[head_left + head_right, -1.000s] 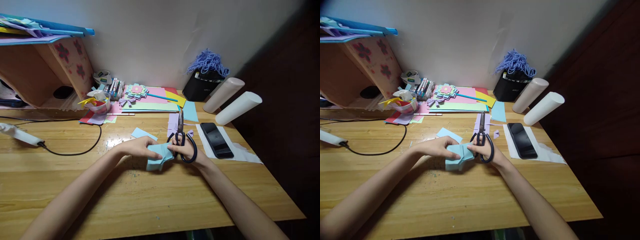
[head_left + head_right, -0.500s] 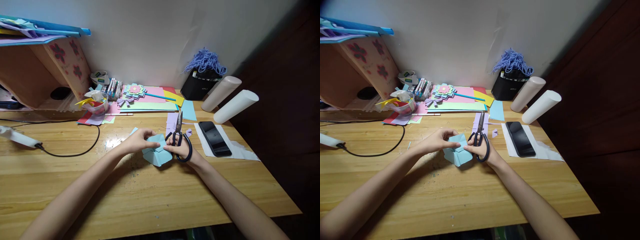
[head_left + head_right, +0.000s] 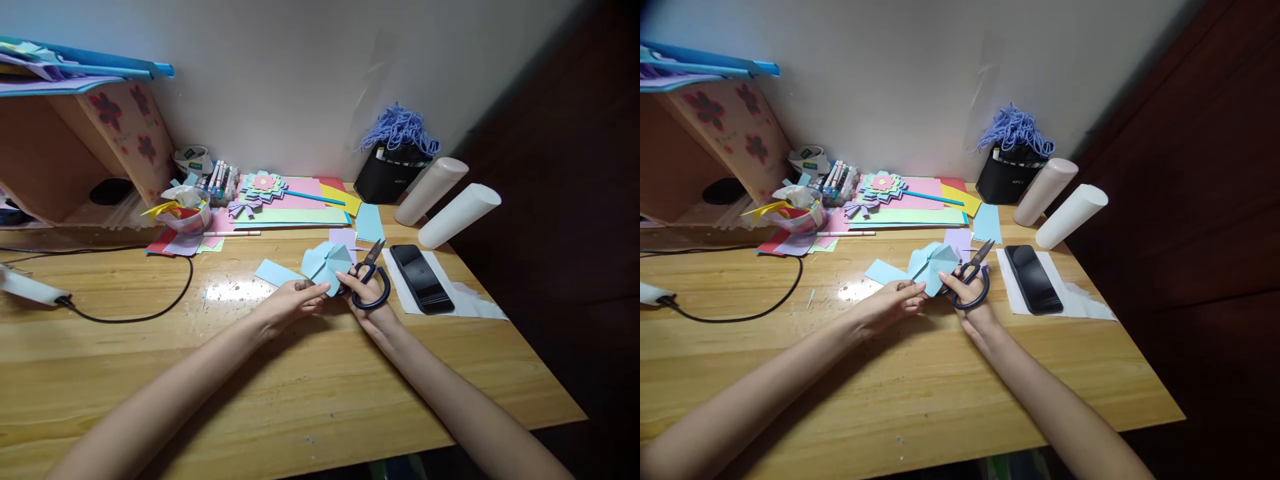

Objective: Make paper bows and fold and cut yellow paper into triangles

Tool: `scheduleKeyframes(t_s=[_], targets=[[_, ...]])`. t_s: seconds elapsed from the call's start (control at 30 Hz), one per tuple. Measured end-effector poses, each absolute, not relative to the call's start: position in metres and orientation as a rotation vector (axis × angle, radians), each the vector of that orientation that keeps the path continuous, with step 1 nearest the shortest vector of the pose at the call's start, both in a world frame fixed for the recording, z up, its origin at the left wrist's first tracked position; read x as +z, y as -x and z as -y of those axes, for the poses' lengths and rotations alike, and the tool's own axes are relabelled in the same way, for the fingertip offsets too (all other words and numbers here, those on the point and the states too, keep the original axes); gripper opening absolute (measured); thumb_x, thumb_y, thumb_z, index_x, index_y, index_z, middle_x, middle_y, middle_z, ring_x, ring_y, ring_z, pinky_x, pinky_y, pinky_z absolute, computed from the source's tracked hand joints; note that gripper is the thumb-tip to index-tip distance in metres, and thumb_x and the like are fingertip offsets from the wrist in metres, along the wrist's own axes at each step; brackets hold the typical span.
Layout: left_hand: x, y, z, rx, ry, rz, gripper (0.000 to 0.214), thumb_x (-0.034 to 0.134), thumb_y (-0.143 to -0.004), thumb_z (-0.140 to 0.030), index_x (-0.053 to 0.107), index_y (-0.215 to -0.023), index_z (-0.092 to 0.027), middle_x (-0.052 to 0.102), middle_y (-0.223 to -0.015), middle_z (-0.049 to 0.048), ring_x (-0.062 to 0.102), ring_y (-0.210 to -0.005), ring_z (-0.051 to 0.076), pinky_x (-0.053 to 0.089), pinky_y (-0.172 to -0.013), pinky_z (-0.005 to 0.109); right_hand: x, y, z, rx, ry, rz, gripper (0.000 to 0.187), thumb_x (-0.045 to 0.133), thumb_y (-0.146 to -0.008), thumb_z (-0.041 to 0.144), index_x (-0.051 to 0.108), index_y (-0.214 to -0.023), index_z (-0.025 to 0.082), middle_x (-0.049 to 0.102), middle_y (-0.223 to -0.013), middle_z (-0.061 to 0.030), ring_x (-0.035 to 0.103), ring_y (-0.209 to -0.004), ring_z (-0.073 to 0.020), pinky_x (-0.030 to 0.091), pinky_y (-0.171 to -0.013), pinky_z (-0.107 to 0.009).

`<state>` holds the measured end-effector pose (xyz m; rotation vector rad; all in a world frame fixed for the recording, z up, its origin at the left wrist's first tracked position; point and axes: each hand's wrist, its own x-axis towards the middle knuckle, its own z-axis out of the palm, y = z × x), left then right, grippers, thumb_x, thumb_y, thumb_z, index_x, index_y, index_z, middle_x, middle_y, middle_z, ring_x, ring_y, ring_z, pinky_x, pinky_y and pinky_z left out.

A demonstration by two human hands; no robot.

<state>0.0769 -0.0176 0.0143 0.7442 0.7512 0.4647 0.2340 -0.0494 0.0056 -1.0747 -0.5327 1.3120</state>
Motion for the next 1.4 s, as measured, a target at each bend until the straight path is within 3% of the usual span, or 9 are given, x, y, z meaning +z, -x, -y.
scheduleKeyframes(t_s=[0.1,0.3,0.37,0.47,0.57,0.73,0.87,1.03,1.4], targets=[[0.013,-0.084,0.030,0.572,-0.699,-0.743,0.032,0.076,-0.062,-0.037,0.054,-0.065,-0.013,0.046,-0.060,-0.0043,0.041,-0.055,0.005,0.038,-0.062,0.021,0.005,-0.231,0.053,1.348,1.045,0.506,0.039,0.080,-0.054,0.023,0.044,-0.066,0.020,0.049,-0.063,0.0063,0.055,-0.059,-0.0088,0.051,-0.057,-0.021],[0.019,-0.081,0.025,0.664,-1.167,-0.883,0.030,0.066,-0.070,-0.044,0.057,-0.068,-0.014,0.052,-0.061,-0.0011,0.044,-0.057,0.010,0.036,-0.057,0.024,0.006,-0.239,0.049,1.424,1.124,0.753,0.041,0.078,-0.060,0.039,0.042,-0.068,0.020,0.050,-0.056,0.0049,0.053,-0.050,-0.0099,0.046,-0.048,-0.021],[0.024,-0.077,0.019,0.736,-1.219,-0.935,0.034,0.061,-0.073,-0.045,0.052,-0.060,-0.015,0.048,-0.055,-0.0020,0.043,-0.053,0.009,0.033,-0.053,0.023,0.010,-0.247,0.047,1.437,1.136,0.836,0.045,0.068,-0.064,0.057,0.045,-0.070,0.019,0.052,-0.058,0.0025,0.052,-0.049,-0.0107,0.045,-0.047,-0.023],[0.034,-0.068,0.008,0.870,-1.219,-0.994,0.034,0.056,-0.074,-0.042,0.046,-0.055,-0.016,0.043,-0.050,-0.0033,0.039,-0.047,0.008,0.029,-0.047,0.022,0.019,-0.261,0.048,1.650,1.054,1.034,0.066,0.044,-0.060,0.082,0.049,-0.074,0.018,0.051,-0.059,0.0004,0.054,-0.051,-0.0144,0.045,-0.049,-0.027],[0.045,-0.058,-0.001,0.956,-1.277,-1.033,0.033,0.053,-0.073,-0.034,0.040,-0.049,-0.017,0.038,-0.044,-0.0045,0.034,-0.042,0.007,0.025,-0.043,0.022,0.025,-0.267,0.058,1.919,0.894,1.340,0.087,0.025,-0.053,0.092,0.052,-0.083,0.015,0.047,-0.057,0.0006,0.056,-0.058,-0.0188,0.047,-0.055,-0.032],[0.058,-0.048,-0.008,1.007,-1.386,-1.135,0.031,0.048,-0.073,-0.028,0.039,-0.046,-0.017,0.038,-0.041,-0.0050,0.034,-0.038,0.006,0.025,-0.040,0.021,0.034,-0.257,0.081,1.818,1.008,1.739,0.080,0.023,-0.067,0.084,0.050,-0.093,0.013,0.045,-0.064,-0.0002,0.049,-0.058,-0.0141,0.043,-0.056,-0.028],[0.060,-0.048,-0.004,0.995,-1.485,-1.246,0.033,0.046,-0.073,-0.027,0.041,-0.043,-0.017,0.041,-0.039,-0.0041,0.037,-0.038,0.007,0.030,-0.042,0.021,0.048,-0.244,0.088,1.447,1.393,1.989,0.068,0.030,-0.070,0.081,0.048,-0.088,0.017,0.050,-0.069,-0.0015,0.043,-0.056,-0.0122,0.036,-0.053,-0.024],[0.059,-0.052,0.002,0.935,-1.594,-1.339,0.035,0.046,-0.075,-0.031,0.044,-0.043,-0.016,0.044,-0.040,-0.0029,0.041,-0.040,0.008,0.030,-0.043,0.021,0.058,-0.234,0.088,1.034,1.790,2.186,0.051,0.043,-0.075,0.072,0.043,-0.080,0.021,0.055,-0.067,-0.0002,0.048,-0.058,-0.0163,0.031,-0.055,-0.024],[0.058,-0.051,-0.002,0.958,-1.607,-1.391,0.038,0.046,-0.075,-0.031,0.044,-0.040,-0.016,0.041,-0.037,-0.0032,0.041,-0.039,0.008,0.030,-0.044,0.021,0.058,-0.231,0.091,0.838,1.958,2.247,0.047,0.045,-0.075,0.068,0.035,-0.070,0.022,0.053,-0.061,0.0006,0.047,-0.054,-0.0176,0.025,-0.050,-0.023]])
